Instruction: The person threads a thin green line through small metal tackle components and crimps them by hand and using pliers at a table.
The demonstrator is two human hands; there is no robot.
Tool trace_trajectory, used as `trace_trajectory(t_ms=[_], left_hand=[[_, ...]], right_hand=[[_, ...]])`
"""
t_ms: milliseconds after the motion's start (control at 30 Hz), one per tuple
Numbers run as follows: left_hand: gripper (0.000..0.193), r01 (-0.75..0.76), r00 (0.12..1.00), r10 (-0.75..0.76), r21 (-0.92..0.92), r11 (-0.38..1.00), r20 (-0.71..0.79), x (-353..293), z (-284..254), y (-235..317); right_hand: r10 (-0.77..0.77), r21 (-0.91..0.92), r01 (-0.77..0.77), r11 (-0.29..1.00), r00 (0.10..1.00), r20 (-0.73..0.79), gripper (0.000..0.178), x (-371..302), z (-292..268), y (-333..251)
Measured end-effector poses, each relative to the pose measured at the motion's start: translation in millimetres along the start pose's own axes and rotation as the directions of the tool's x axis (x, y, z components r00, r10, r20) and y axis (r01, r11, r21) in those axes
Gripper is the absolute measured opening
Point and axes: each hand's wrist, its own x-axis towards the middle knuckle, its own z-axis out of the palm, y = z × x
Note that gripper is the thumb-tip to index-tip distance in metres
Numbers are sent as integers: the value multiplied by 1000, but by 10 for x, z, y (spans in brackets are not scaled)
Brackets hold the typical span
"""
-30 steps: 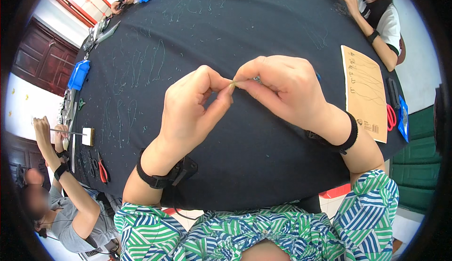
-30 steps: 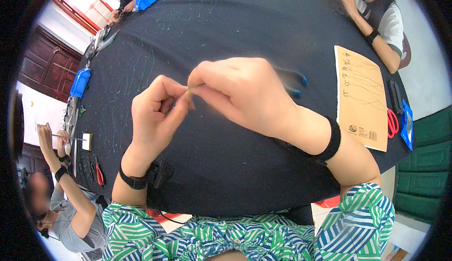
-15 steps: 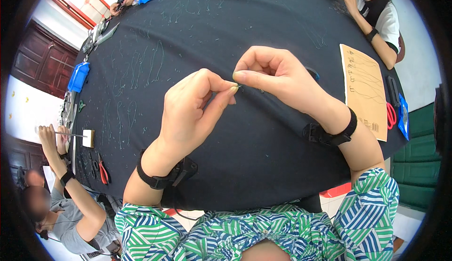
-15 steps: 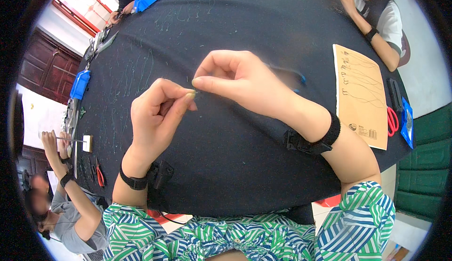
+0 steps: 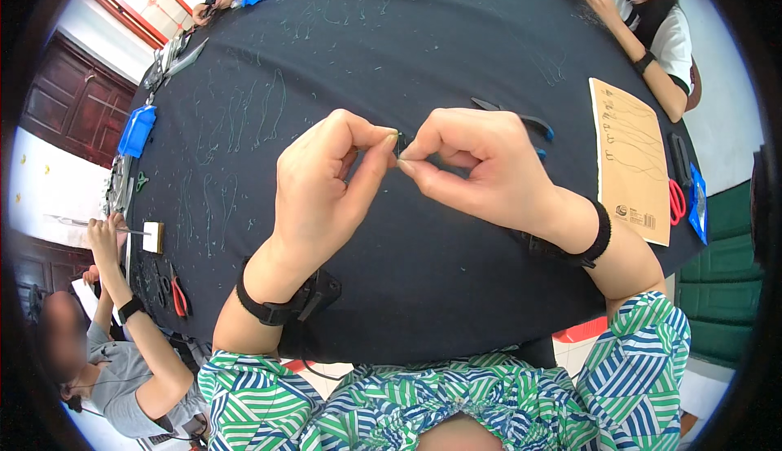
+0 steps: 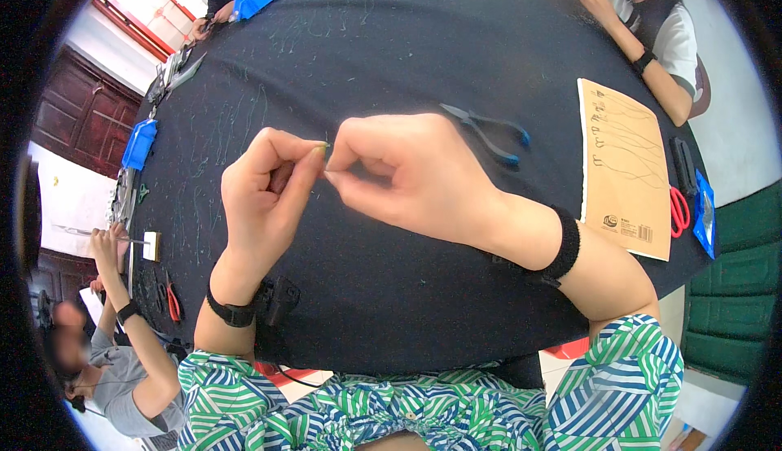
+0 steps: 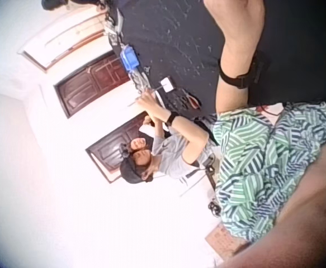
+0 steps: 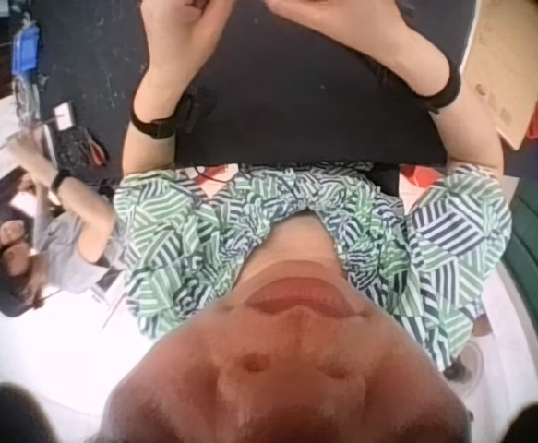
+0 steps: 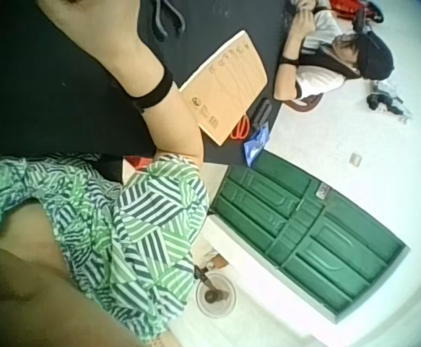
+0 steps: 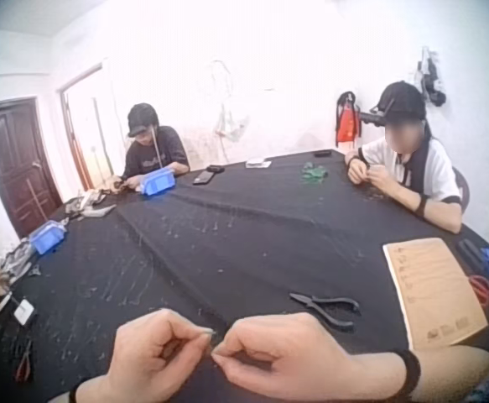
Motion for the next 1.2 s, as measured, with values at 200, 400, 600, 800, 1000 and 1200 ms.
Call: trace_trajectory(t_ms=[200, 400, 600, 800, 1000, 1200], left_hand=[[8, 0, 999, 6, -110, 994, 52, -13, 9, -7], [8, -51, 998, 53, -44, 998, 45, -4, -23, -1], [9, -49, 998, 48, -36, 998, -27, -10, 2, -15], [10, -12, 999, 10, -30, 999, -38, -9, -9, -4], [11, -159, 987, 159, 31, 987, 22, 35, -21, 25], [6, -269, 963, 267, 62, 961, 39, 24, -47, -22]], right_hand=[[-82, -160, 65, 985, 991, -106, 9, 59, -108, -45], [227, 209, -222, 952, 974, 1, 13, 100, -132, 102], [278, 484, -271, 832, 959, 58, 11, 31, 67, 227], [-18, -62, 20, 998, 999, 31, 9, 16, 5, 23], [-294, -229, 266, 936, 951, -93, 13, 63, -65, -11], [96, 69, -91, 993, 993, -67, 7, 84, -127, 1]])
